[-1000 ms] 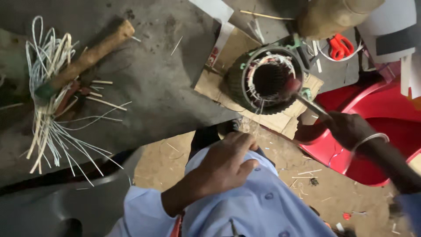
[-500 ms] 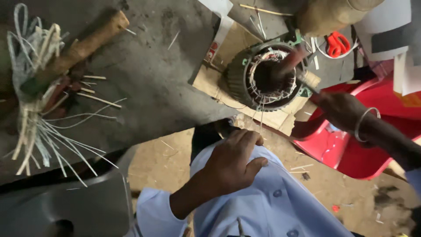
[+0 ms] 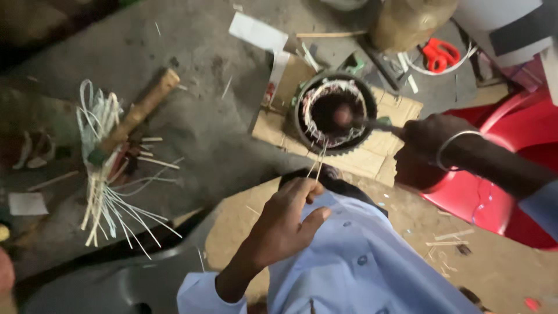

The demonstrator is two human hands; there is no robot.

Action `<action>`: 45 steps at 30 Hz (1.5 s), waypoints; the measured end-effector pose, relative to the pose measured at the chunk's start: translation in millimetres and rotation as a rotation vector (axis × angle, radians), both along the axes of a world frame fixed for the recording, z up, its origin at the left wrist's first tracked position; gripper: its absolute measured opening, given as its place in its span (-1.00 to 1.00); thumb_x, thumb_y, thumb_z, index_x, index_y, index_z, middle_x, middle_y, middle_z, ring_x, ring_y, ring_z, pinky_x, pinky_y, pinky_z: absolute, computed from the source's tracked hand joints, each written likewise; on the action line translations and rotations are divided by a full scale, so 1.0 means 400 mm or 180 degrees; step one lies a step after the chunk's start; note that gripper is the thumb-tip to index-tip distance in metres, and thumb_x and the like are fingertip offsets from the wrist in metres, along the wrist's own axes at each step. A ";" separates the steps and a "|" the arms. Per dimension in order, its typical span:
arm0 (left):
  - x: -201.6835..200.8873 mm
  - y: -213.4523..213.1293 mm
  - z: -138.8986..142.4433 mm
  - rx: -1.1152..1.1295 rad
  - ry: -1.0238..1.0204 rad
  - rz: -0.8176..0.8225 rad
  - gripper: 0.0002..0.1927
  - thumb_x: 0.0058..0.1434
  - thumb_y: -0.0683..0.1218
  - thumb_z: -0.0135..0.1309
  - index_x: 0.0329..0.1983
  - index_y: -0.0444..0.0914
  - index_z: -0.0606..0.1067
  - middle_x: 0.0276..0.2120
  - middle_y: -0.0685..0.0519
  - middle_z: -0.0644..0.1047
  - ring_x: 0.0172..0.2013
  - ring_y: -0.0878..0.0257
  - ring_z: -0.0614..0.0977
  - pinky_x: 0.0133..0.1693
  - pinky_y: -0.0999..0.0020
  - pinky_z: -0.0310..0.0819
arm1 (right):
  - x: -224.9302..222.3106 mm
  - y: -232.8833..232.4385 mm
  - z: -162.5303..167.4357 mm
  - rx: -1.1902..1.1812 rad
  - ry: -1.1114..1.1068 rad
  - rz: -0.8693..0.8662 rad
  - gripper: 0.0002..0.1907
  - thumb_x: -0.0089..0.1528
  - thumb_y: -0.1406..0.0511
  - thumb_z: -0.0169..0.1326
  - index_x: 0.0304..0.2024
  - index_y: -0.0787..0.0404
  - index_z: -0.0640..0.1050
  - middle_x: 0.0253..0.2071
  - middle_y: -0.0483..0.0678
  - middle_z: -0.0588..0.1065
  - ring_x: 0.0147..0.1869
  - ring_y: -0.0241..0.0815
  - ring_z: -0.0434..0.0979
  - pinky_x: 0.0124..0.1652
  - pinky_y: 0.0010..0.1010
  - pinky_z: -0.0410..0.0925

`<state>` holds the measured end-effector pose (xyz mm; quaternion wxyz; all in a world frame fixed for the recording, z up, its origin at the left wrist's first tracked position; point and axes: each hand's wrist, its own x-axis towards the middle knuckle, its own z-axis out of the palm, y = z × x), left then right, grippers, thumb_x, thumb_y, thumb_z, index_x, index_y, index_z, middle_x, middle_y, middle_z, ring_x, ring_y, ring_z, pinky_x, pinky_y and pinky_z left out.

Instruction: The person uses a hammer and a metal rod to tap and adjust white insulating strips inside the stator slots of an electric motor. They repeatedly insert the rod, tap it with the hammer, and reposition the strips by hand to secure them within the stator.

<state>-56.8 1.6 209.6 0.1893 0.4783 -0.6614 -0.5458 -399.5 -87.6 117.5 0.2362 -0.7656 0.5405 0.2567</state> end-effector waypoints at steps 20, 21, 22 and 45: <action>-0.092 -0.121 -0.484 0.1101 -0.1022 0.1091 -0.66 0.14 0.00 0.28 -0.13 -0.30 0.53 -0.46 0.10 0.46 -0.42 0.34 0.39 -0.37 0.34 0.27 | -0.188 -0.025 -0.558 -0.2013 -0.1015 -0.2119 -0.66 0.19 0.20 0.15 0.01 0.08 0.53 -0.05 0.06 0.48 0.08 0.12 0.48 0.04 -0.04 0.31; -0.114 -0.131 -0.474 0.1097 -0.1072 0.1060 -0.67 0.15 0.00 0.28 -0.14 -0.29 0.52 -0.47 0.10 0.45 -0.43 0.34 0.39 -0.38 0.35 0.27 | -0.182 -0.014 -0.549 -0.2106 -0.1061 -0.2041 -0.63 0.18 0.21 0.16 0.03 0.10 0.53 -0.03 0.07 0.48 0.10 0.13 0.46 0.02 -0.02 0.29; -0.137 -0.139 -0.461 0.1075 -0.1117 0.1034 -0.68 0.15 -0.01 0.28 -0.15 -0.29 0.52 -0.47 0.11 0.45 -0.43 0.35 0.39 -0.39 0.35 0.27 | -0.177 -0.002 -0.535 -0.2196 -0.1115 -0.1958 -0.59 0.16 0.21 0.17 0.06 0.12 0.52 -0.02 0.07 0.47 0.12 0.13 0.45 0.00 -0.01 0.28; -0.310 -0.598 -0.399 -0.0957 0.0277 -0.0085 -0.54 0.12 0.09 0.26 -0.68 -0.29 0.42 -0.75 0.09 0.42 -0.66 0.37 0.42 -0.56 0.30 0.25 | 0.284 0.213 -0.201 -0.2367 -0.2165 -0.0737 -0.30 0.06 0.03 0.26 0.18 0.22 0.51 0.10 0.07 0.52 0.21 0.09 0.46 0.08 -0.03 0.24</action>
